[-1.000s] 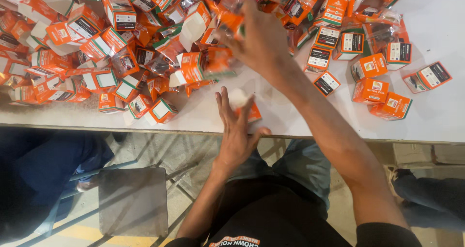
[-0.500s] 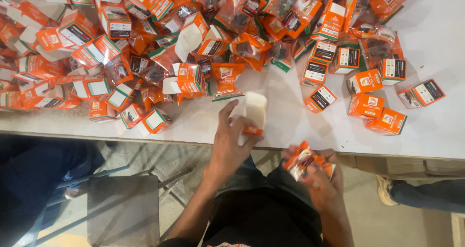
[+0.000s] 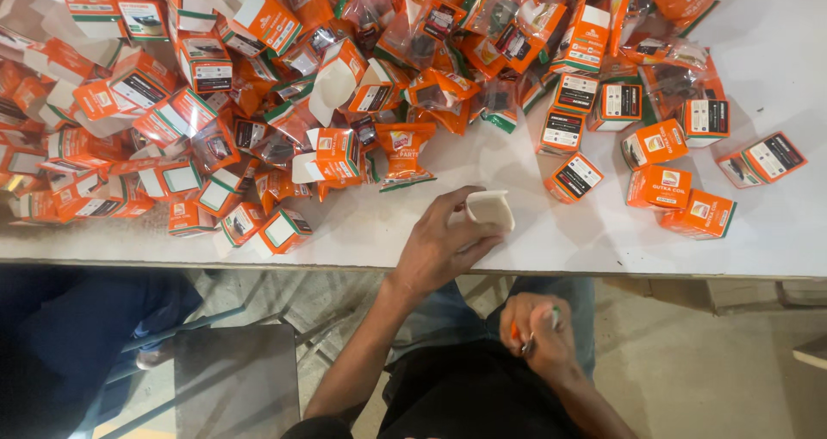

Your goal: The person picks up small orange product boxes from a pile on the table, opens a plastic pouch, inserts a box into the pouch, seals it, and places the packed pouch into a cardboard box beside the table, repeating this packing cycle throughout the clip.

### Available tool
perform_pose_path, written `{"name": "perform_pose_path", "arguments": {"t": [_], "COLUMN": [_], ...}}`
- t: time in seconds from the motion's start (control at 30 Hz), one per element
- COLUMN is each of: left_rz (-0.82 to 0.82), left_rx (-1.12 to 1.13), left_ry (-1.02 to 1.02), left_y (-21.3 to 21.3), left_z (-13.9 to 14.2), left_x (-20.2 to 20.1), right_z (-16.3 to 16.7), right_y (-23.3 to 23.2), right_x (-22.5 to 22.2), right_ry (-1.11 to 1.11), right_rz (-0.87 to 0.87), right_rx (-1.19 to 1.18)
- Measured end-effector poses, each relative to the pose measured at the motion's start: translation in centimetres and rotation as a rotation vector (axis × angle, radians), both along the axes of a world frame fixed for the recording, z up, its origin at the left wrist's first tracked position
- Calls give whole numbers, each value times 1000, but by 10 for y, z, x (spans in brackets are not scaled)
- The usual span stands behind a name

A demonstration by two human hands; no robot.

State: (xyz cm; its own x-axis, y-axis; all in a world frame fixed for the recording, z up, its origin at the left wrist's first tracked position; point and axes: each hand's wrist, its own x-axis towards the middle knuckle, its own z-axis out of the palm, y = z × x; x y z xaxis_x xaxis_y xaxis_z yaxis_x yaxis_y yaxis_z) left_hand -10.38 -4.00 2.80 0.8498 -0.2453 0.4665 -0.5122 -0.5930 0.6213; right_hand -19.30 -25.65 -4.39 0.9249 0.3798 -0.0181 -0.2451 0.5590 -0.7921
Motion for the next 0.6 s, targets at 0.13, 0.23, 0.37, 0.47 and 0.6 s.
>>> {"name": "perform_pose_path", "arguments": {"t": [0.13, 0.23, 0.37, 0.47, 0.6], "left_rz": [-32, -89, -140, -128, -119], "left_rx": [40, 63, 4, -56, -114], "left_ry": [197, 20, 94, 117, 167], "left_y": [2, 4, 6, 7, 7], "left_z": [-5, -5, -3, -1, -1], "left_x": [4, 4, 3, 2, 2], "right_z": [23, 55, 91, 99, 96], "right_y": [16, 15, 20, 34, 44], "right_x": [-2, 21, 63, 78, 87], "right_ry": [-128, -340, -609, -548, -901], "right_rz": [-86, -175, -172, -231, -477], "right_rx": [-109, -256, -419, -564, -997]}}
